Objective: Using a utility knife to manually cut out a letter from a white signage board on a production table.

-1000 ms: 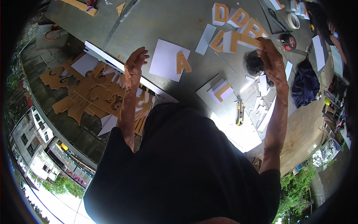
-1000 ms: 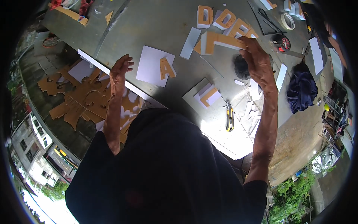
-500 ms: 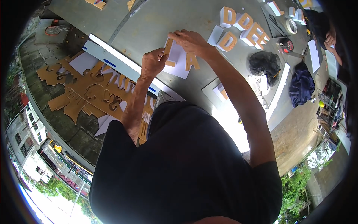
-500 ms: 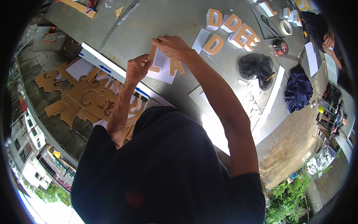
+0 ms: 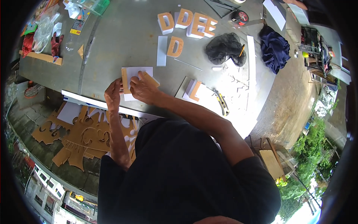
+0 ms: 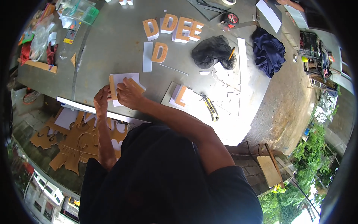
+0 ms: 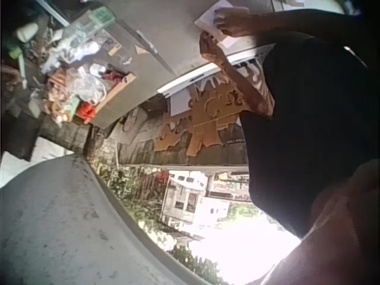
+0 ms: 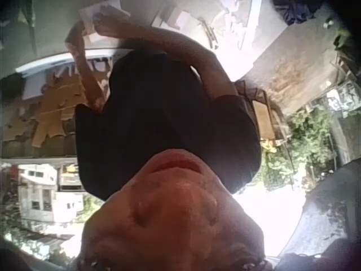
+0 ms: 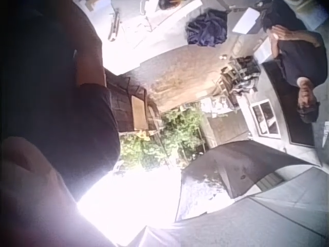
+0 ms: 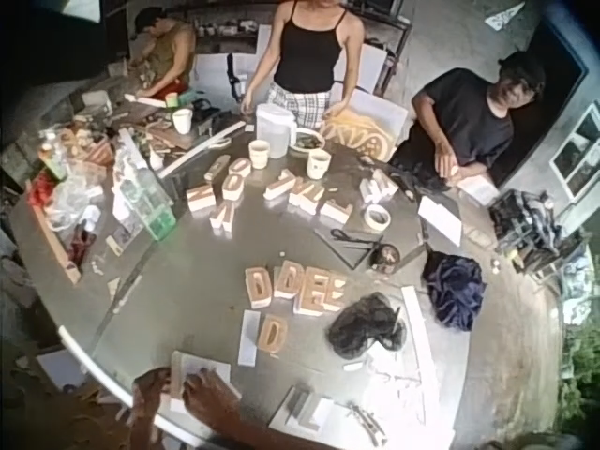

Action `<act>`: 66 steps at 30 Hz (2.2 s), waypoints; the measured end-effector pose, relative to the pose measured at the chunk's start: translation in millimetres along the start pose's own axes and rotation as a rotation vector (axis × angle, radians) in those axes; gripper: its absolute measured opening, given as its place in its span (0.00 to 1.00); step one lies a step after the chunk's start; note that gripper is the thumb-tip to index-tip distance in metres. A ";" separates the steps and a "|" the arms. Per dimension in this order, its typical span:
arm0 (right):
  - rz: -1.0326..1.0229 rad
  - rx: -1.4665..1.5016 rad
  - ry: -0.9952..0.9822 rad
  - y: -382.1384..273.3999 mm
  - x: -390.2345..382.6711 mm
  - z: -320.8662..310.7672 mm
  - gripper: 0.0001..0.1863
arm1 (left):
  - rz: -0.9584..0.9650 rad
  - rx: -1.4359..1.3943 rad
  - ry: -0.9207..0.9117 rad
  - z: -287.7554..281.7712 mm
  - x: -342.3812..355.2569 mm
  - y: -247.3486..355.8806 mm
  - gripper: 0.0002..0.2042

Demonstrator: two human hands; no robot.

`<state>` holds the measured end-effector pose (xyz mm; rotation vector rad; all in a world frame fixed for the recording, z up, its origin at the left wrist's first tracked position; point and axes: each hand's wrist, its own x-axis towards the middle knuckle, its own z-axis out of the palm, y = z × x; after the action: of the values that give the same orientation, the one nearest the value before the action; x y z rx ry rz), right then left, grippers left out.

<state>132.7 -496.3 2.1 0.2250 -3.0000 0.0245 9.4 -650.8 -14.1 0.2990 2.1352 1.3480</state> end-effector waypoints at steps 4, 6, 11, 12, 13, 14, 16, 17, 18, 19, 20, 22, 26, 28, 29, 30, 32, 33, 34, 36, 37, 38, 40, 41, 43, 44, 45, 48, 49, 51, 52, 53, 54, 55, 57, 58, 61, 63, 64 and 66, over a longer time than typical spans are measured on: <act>0.104 0.358 0.179 21.2 6.1 -22.1 0.05 | 0.003 0.301 0.122 -17.0 4.4 -15.0 0.18; 0.154 0.435 0.229 56.8 5.5 -44.3 0.07 | -0.099 0.074 0.152 -5.2 1.2 -5.5 0.17; 0.771 0.382 0.535 230.8 -56.2 -94.4 0.13 | -0.132 0.022 0.121 -6.7 2.0 -12.3 0.17; 0.913 0.388 0.538 275.2 -76.8 -92.9 0.12 | -0.131 0.024 0.121 -5.2 2.3 -15.8 0.17; 1.007 0.356 0.585 317.7 -100.3 -91.8 0.13 | -0.141 -0.001 0.123 -4.5 2.1 -21.2 0.17; 1.032 0.253 0.623 361.4 -131.5 -82.5 0.14 | -0.146 -0.027 0.126 -2.4 3.1 -22.1 0.17; 1.165 0.091 0.526 436.1 -197.9 -65.0 0.20 | -0.147 -0.025 0.154 5.1 3.0 -12.6 0.16; 1.282 0.078 0.421 455.3 -210.6 -58.9 0.23 | -0.150 0.030 0.190 1.6 0.9 -14.1 0.16; 1.332 0.133 0.396 481.7 -236.4 -51.4 0.24 | -0.145 0.077 0.211 3.3 4.7 -13.3 0.15; 1.350 0.232 0.316 503.5 -260.2 -47.7 0.24 | -0.145 0.103 0.227 4.7 7.3 -14.1 0.14; 1.331 0.115 0.265 522.5 -283.5 -42.7 0.24 | -0.139 0.099 0.227 10.3 13.1 -14.2 0.14; 1.361 0.118 0.232 536.1 -289.5 -30.6 0.23 | 0.189 0.505 0.351 10.8 18.2 -15.2 0.13; 1.448 0.364 0.177 552.1 -273.2 -27.1 0.23 | 0.553 0.933 0.531 -0.7 43.7 -23.0 0.20; 1.502 0.476 0.193 560.1 -271.3 -28.2 0.23 | 0.562 0.881 0.524 1.0 63.1 -25.2 0.23; 1.519 0.514 0.303 563.4 -276.2 -28.6 0.22 | 0.518 0.897 0.557 6.7 74.9 -24.8 0.23; 1.532 0.549 0.415 567.8 -281.3 -31.0 0.20 | 0.473 0.911 0.588 13.5 86.1 -25.1 0.23; 1.451 0.294 0.439 564.6 -267.8 -33.6 0.19 | 0.286 1.009 0.622 16.8 93.7 -30.2 0.25; 1.353 0.049 0.461 561.3 -253.8 -36.0 0.17 | 0.237 1.067 0.657 14.2 96.1 -32.0 0.26; 1.237 -0.193 0.485 560.1 -235.8 -42.6 0.16 | 0.188 1.119 0.697 14.5 100.4 -33.5 0.26; 1.038 0.094 0.503 546.2 -187.4 -50.7 0.09 | 0.162 1.111 0.701 5.4 96.7 -36.8 0.26; 0.959 0.260 0.509 540.2 -165.4 -49.2 0.11 | 0.152 1.090 0.704 4.7 97.1 -37.1 0.26; 0.862 0.278 0.518 543.2 -153.5 -43.3 0.13 | 0.153 1.077 0.698 10.3 101.2 -35.9 0.26; 0.816 0.253 0.451 538.9 -115.3 -30.1 0.20 | 0.171 1.089 0.703 10.2 100.7 -34.4 0.26; 0.790 0.191 0.423 544.8 -106.2 -22.3 0.26 | 0.166 1.081 0.698 13.3 101.4 -32.7 0.26; 0.749 0.176 0.428 547.1 -86.1 -7.1 0.30 | 0.172 1.080 0.695 16.6 101.7 -30.3 0.26; 0.711 0.167 0.440 546.4 -74.2 -0.9 0.34 | 0.159 1.080 0.699 16.5 101.8 -29.2 0.26; 0.773 0.185 0.407 550.4 -63.3 1.0 0.39 | 0.164 1.074 0.698 16.8 102.8 -27.9 0.26; 0.711 0.052 0.417 555.5 -44.5 10.7 0.36 | 0.162 1.072 0.698 12.8 99.5 -28.0 0.26; 0.661 0.050 0.341 562.7 -46.6 12.2 0.32 | 0.172 1.067 0.691 15.0 100.6 -27.6 0.26; 0.649 0.064 0.348 578.8 -54.8 11.9 0.31 | 0.168 1.060 0.676 20.7 102.6 -25.8 0.26; 0.636 0.091 0.361 582.4 -57.1 13.9 0.29 | 0.162 1.064 0.666 21.6 103.1 -25.1 0.26; 0.628 0.105 0.359 573.8 -46.6 11.3 0.29 | 0.149 1.073 0.672 16.7 99.3 -26.3 0.26; 0.885 0.516 0.541 566.4 -38.0 6.5 0.27 | 0.138 1.082 0.681 12.2 96.1 -27.4 0.26; 1.141 0.922 0.715 566.2 -44.5 3.4 0.26 | 0.140 1.081 0.675 13.5 95.3 -27.9 0.26; 1.079 1.008 0.845 571.4 -50.7 1.5 0.24 | 0.132 1.090 0.671 13.5 94.8 -28.0 0.26; 0.997 1.098 0.984 576.6 -52.8 1.1 0.23 | 0.130 1.099 0.683 12.6 98.4 -29.2 0.26; 1.060 0.798 0.745 586.8 -68.1 2.4 0.23 | 0.147 1.114 0.685 13.7 101.0 -32.1 0.26; 1.036 0.559 0.578 598.7 -71.7 7.0 0.23 | 0.153 1.115 0.686 16.4 105.8 -31.5 0.26; 0.873 0.331 0.504 598.5 -69.0 11.4 0.23 | 0.141 1.114 0.686 15.1 104.7 -31.5 0.26; 0.700 0.116 0.429 597.4 -60.0 20.5 0.23 | 0.126 1.117 0.691 11.9 100.2 -30.3 0.26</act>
<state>99.4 102.7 -29.9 -0.7255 -2.4955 0.2747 -60.3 -607.9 -80.5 0.4275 3.3375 0.1261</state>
